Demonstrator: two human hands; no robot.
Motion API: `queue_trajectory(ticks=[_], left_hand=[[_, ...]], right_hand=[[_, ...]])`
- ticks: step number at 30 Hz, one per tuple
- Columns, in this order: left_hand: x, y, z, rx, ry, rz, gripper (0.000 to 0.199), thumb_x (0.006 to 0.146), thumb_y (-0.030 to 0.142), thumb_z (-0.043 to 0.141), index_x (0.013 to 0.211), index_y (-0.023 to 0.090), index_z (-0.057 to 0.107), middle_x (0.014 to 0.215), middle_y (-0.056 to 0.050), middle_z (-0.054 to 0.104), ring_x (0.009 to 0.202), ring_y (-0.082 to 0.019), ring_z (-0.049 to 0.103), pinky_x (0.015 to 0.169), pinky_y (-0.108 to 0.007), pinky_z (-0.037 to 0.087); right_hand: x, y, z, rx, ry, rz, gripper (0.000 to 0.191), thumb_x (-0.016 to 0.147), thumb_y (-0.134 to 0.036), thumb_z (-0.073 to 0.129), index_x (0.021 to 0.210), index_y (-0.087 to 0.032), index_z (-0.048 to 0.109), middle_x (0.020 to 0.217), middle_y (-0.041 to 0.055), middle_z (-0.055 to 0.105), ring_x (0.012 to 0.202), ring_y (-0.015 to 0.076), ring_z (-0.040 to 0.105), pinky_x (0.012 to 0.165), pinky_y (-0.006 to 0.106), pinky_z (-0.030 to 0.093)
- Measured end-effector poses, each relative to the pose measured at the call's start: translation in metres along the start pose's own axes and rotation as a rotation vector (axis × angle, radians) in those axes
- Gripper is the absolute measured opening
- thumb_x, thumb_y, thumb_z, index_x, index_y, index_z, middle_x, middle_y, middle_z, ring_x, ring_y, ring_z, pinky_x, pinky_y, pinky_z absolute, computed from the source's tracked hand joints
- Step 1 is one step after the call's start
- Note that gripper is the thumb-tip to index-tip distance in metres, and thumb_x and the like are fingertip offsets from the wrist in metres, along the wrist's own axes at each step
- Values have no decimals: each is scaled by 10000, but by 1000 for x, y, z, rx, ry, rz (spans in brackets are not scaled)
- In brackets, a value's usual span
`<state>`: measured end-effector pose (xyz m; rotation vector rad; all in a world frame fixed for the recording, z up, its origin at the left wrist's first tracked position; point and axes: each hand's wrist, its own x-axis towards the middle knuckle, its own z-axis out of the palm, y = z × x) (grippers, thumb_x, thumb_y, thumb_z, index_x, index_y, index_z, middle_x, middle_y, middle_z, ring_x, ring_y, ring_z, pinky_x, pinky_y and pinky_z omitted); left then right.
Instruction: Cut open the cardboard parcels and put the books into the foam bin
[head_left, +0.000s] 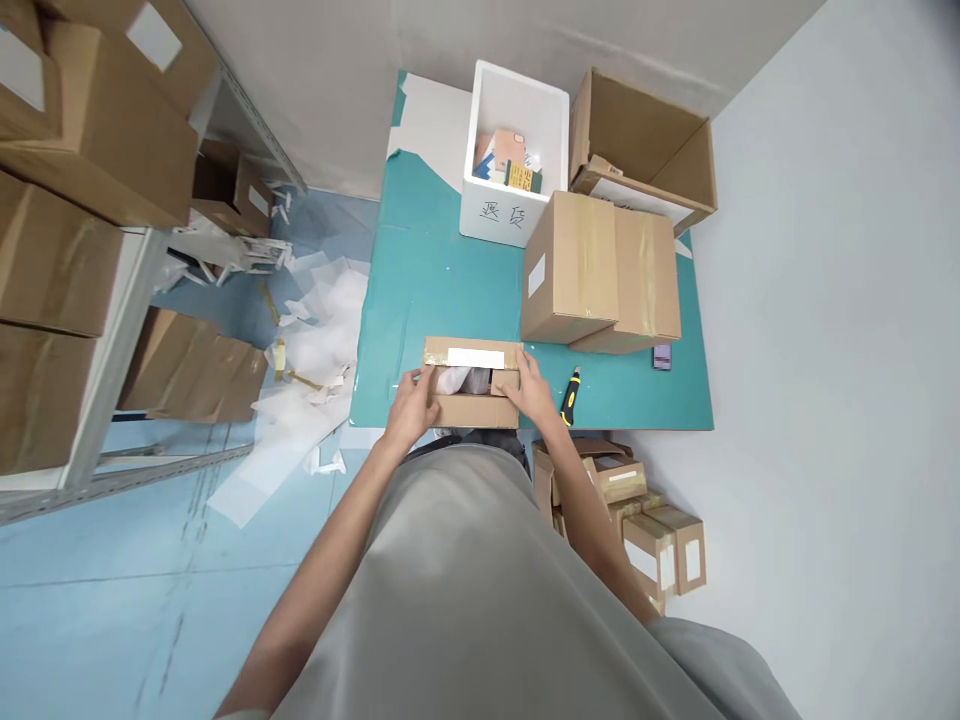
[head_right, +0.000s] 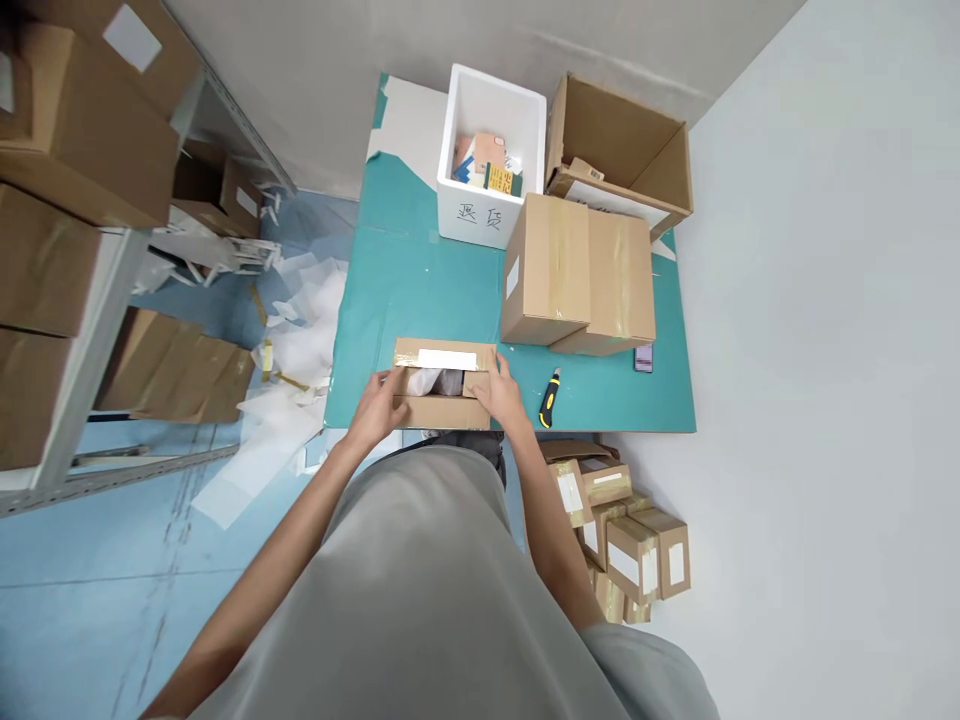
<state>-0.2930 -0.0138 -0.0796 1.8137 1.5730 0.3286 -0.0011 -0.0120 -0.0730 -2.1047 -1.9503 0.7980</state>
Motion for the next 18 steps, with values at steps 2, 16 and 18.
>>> queue_trajectory(ticks=[2, 16, 18], left_hand=[[6, 12, -2, 96, 10, -27, 662, 927, 193, 619, 1574, 172, 481, 1412, -232, 521, 1292, -416, 609, 1083, -529, 533], [15, 28, 10, 306, 195, 36, 760, 910, 250, 717, 1608, 147, 434, 1456, -268, 533, 1368, -452, 498, 1113, -567, 472], [20, 24, 10, 282, 161, 95, 833, 906, 242, 724, 1652, 149, 366, 1481, -258, 533, 1436, -441, 463, 1175, -561, 434]], right_hand=[[11, -12, -4, -131, -2, 38, 840, 1033, -442, 609, 1752, -237, 227, 1691, 205, 425, 1262, 379, 677, 1036, 483, 570], [50, -36, -30, -256, 15, 58, 482, 1079, -486, 564, 1485, -229, 606, 1418, 163, 672, 1204, 312, 716, 993, 390, 541], [59, -38, -35, -232, 27, 91, 446, 1081, -526, 545, 1380, -222, 673, 1342, 158, 728, 1204, 315, 719, 994, 396, 539]])
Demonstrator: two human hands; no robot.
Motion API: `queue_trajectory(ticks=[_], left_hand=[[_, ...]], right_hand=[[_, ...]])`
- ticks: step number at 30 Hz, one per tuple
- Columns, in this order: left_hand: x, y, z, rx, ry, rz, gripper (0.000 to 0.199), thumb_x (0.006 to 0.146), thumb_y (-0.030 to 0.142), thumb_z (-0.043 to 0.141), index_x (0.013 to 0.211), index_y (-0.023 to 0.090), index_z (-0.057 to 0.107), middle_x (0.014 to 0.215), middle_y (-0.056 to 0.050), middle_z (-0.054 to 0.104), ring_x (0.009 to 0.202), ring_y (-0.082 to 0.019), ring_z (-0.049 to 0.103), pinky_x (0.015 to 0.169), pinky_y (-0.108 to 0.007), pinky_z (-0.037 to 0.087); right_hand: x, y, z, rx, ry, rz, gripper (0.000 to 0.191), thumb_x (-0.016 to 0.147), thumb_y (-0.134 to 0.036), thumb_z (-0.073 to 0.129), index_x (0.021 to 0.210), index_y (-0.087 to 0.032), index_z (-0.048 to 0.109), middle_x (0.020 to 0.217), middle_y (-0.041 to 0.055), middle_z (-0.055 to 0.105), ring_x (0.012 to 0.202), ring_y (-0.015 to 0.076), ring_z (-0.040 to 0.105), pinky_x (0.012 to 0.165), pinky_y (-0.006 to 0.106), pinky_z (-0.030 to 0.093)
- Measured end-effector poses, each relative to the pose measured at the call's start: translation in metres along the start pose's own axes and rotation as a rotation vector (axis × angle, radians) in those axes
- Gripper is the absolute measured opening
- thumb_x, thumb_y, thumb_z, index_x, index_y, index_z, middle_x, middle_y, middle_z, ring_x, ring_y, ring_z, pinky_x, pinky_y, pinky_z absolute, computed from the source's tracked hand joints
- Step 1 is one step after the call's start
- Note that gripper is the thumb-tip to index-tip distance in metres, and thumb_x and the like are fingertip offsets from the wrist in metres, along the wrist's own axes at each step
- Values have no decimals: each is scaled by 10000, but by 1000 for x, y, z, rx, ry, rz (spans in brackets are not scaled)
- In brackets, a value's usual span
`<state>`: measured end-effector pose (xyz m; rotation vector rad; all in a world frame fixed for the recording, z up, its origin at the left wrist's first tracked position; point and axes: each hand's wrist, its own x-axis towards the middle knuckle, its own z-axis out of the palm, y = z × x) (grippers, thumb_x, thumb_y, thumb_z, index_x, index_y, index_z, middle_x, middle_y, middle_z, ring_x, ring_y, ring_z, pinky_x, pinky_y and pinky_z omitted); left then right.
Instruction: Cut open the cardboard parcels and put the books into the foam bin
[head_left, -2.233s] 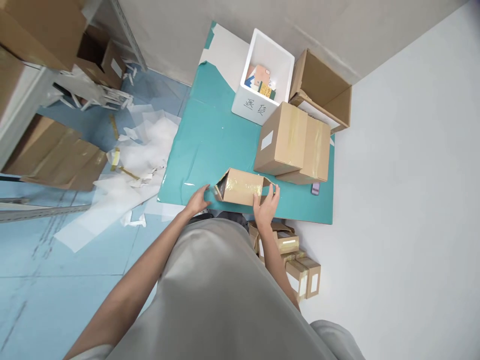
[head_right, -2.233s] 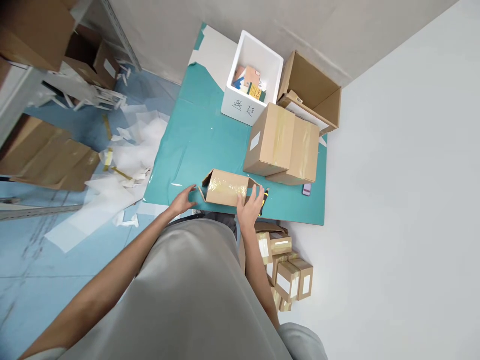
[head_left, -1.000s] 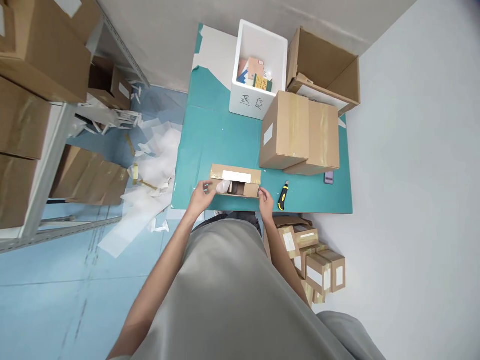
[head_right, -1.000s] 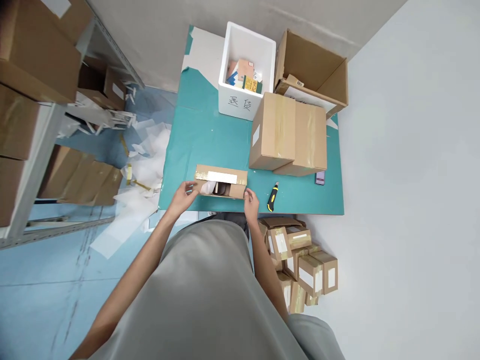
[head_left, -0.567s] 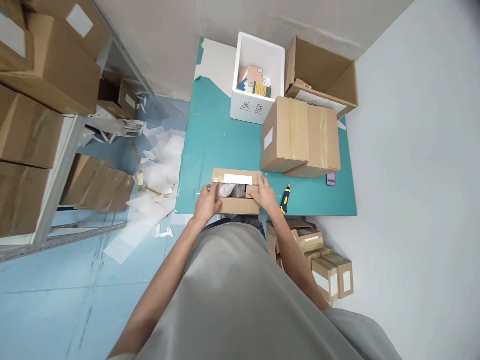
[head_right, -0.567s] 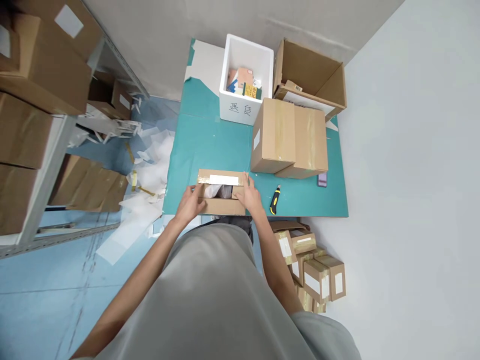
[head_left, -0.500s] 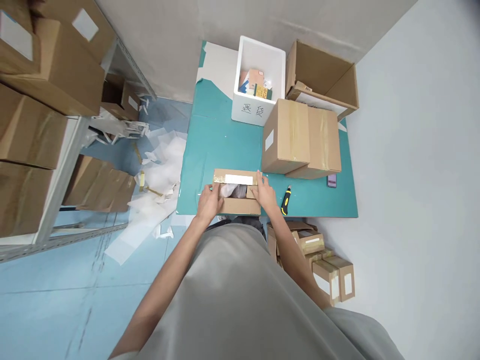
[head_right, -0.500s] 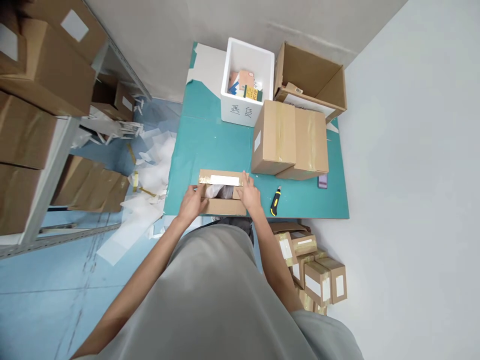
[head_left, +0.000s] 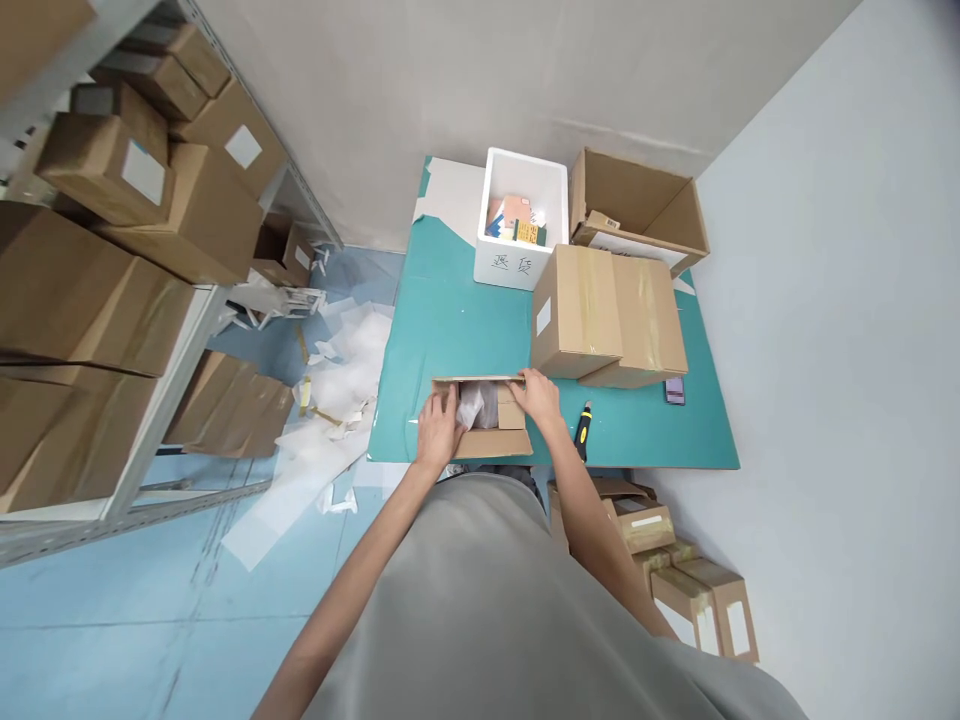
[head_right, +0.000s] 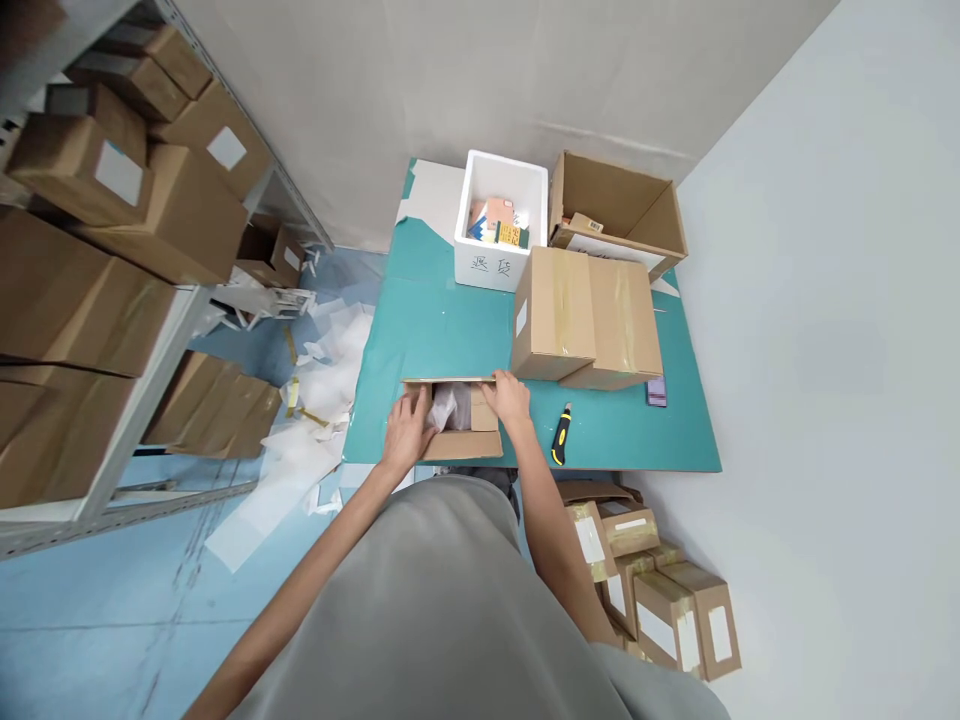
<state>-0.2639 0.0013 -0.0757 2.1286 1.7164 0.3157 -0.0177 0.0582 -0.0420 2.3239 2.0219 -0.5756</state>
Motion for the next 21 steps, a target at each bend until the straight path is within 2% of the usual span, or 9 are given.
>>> queue_trajectory(ticks=[4, 6, 9, 11, 13, 16, 19, 21], left_hand=[[12, -1, -1, -13, -41, 34, 777, 894, 233, 749, 1595, 89, 447, 1591, -301, 445, 1517, -455, 389, 1225, -553, 393], [19, 4, -2, 5, -56, 1, 722, 885, 233, 760, 1546, 87, 508, 1606, -319, 429, 1524, -471, 378, 1202, -579, 410], [30, 13, 2, 58, -33, -63, 660, 889, 199, 722, 1521, 149, 540, 1620, -307, 433, 1536, -471, 372, 1151, -632, 433], [35, 19, 6, 84, 7, -107, 623, 920, 149, 626, 1536, 180, 533, 1623, -306, 441, 1548, -461, 371, 1122, -656, 442], [38, 20, 9, 84, 36, -137, 633, 939, 105, 528, 1562, 212, 521, 1626, -300, 448, 1564, -450, 360, 1102, -673, 450], [35, 12, 5, 38, 16, -101, 692, 911, 91, 550, 1582, 254, 516, 1649, -261, 436, 1573, -439, 356, 1127, -671, 451], [26, -5, -9, -50, -22, 16, 737, 878, 105, 629, 1593, 238, 509, 1692, -219, 376, 1573, -411, 368, 1209, -607, 432], [19, -16, -20, -97, -9, 83, 681, 913, 120, 603, 1583, 213, 522, 1699, -199, 361, 1571, -381, 379, 1248, -560, 414]], right_hand=[[24, -7, -6, 44, -20, 169, 641, 990, -718, 596, 1268, -153, 717, 1212, 219, 778, 1184, 377, 732, 953, 437, 562], [29, -15, -2, 78, -4, 242, 689, 987, -711, 601, 1299, -104, 697, 1211, 255, 770, 1177, 391, 736, 956, 451, 569], [24, -33, 14, 95, 106, 252, 752, 1029, -597, 593, 1515, -26, 528, 1307, 305, 713, 1161, 378, 739, 956, 445, 581], [13, -46, 29, 78, 196, 203, 895, 991, -545, 669, 1631, 0, 361, 1378, 334, 654, 1189, 379, 717, 959, 442, 590], [0, -52, 42, 69, 249, 159, 1006, 942, -493, 734, 1678, 1, 260, 1417, 341, 616, 1222, 381, 689, 967, 443, 595], [-16, -45, 46, 123, 268, 142, 902, 974, -417, 658, 1690, -31, 269, 1454, 318, 597, 1242, 375, 675, 967, 448, 598], [-28, -16, 35, 210, 245, 155, 632, 1049, -386, 518, 1620, -121, 463, 1461, 251, 631, 1259, 358, 677, 993, 436, 578], [-35, 6, 26, 242, 216, 204, 513, 1081, -368, 461, 1536, -164, 579, 1414, 205, 685, 1229, 339, 696, 996, 420, 562]])
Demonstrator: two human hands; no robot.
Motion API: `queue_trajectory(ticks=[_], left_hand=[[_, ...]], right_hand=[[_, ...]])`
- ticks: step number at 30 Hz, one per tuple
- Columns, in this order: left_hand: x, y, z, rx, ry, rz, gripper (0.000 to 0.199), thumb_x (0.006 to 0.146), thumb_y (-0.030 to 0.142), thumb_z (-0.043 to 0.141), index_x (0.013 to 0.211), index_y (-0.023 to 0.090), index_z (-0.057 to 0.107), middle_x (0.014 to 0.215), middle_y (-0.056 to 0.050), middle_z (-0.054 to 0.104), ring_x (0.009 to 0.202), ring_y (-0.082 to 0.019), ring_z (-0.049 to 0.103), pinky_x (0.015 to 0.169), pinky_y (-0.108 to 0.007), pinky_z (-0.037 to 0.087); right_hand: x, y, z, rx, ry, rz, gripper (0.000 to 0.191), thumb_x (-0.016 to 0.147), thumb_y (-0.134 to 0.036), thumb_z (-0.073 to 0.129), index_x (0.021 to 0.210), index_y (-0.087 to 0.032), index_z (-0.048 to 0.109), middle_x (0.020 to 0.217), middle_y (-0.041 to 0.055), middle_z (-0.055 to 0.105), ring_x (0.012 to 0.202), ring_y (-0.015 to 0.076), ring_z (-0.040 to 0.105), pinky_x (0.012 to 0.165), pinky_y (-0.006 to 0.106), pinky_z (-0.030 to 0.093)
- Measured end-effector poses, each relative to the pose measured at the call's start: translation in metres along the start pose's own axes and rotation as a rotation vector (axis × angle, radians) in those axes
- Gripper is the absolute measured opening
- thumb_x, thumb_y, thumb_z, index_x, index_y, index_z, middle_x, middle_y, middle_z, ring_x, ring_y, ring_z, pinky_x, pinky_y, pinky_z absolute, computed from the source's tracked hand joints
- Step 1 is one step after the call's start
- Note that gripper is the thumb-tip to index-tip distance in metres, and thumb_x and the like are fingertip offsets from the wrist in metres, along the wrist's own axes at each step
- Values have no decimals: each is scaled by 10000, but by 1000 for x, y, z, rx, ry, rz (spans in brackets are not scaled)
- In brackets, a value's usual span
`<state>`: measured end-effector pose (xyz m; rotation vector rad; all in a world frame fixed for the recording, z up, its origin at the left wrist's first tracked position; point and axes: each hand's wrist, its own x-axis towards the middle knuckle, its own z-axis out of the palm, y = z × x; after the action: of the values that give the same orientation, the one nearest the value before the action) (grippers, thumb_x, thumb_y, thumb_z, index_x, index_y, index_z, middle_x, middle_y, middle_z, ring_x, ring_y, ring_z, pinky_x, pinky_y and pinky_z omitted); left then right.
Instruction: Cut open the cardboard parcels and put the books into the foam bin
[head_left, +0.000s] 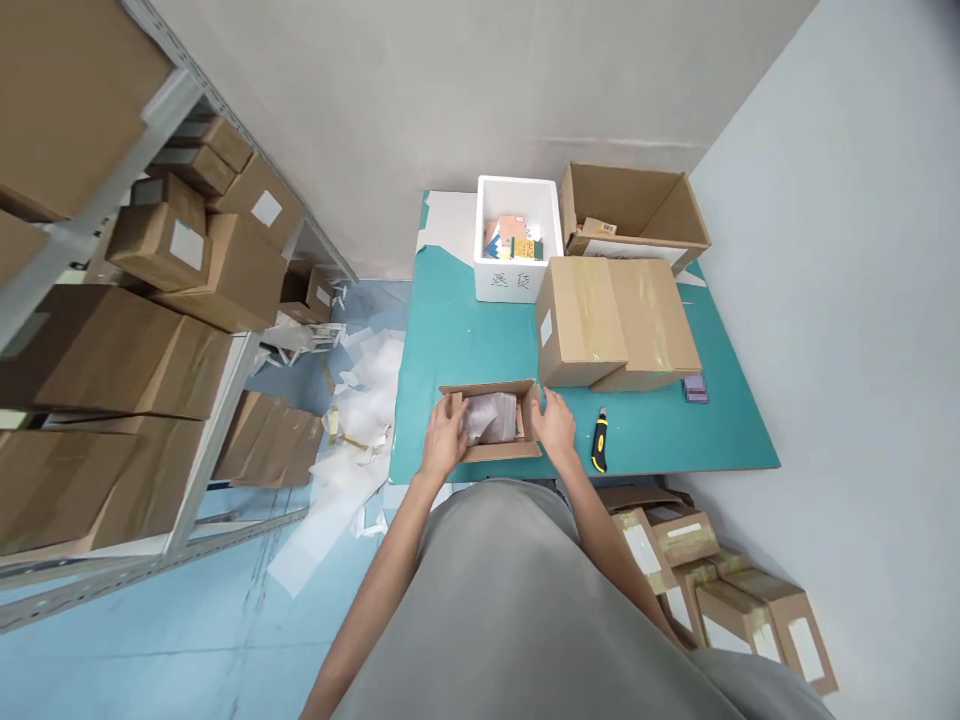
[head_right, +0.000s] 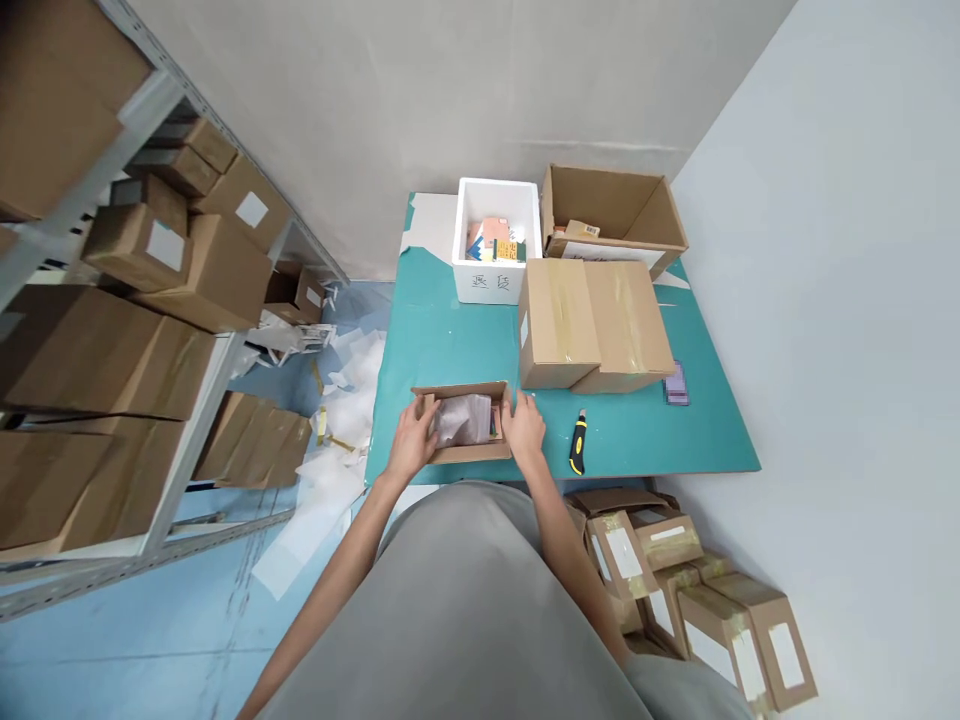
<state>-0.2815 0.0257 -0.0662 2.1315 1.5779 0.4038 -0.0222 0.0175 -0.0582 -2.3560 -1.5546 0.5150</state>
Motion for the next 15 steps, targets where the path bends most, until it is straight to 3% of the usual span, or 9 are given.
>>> queue_trajectory(ticks=[4, 9, 12, 15], left_hand=[[-10, -4, -17, 16, 13, 19, 523, 979, 176, 557, 1498, 223, 605, 1561, -184, 511, 1442, -354, 521, 1207, -507, 466], [-12, 10, -26, 125, -47, -130, 321, 1036, 267, 501, 1249, 257, 741, 1270, -148, 639, 1091, -313, 699, 949, -429, 585], [-11, 23, -33, 88, 25, -171, 290, 1057, 307, 484, 1101, 247, 765, 1202, -138, 660, 1053, -304, 697, 938, -427, 577], [-10, 46, -47, -117, 168, -175, 275, 1060, 386, 524, 1064, 234, 754, 1137, -117, 680, 1045, -275, 691, 914, -399, 588]], right_hand=[[-2, 29, -18, -11, -90, 75, 438, 1100, -368, 467, 1437, -170, 666, 1274, 161, 773, 1099, 323, 741, 922, 386, 551], [-2, 39, -20, -9, -157, 47, 379, 1100, -377, 507, 1378, -203, 696, 1232, 131, 790, 1056, 306, 749, 866, 347, 537], [1, 42, -24, -22, -180, -7, 382, 1089, -367, 533, 1404, -209, 681, 1294, 136, 758, 1069, 297, 744, 867, 344, 544], [2, 44, -35, 1, -173, -75, 444, 1063, -362, 580, 1474, -202, 631, 1338, 148, 723, 1110, 300, 731, 873, 360, 560]])
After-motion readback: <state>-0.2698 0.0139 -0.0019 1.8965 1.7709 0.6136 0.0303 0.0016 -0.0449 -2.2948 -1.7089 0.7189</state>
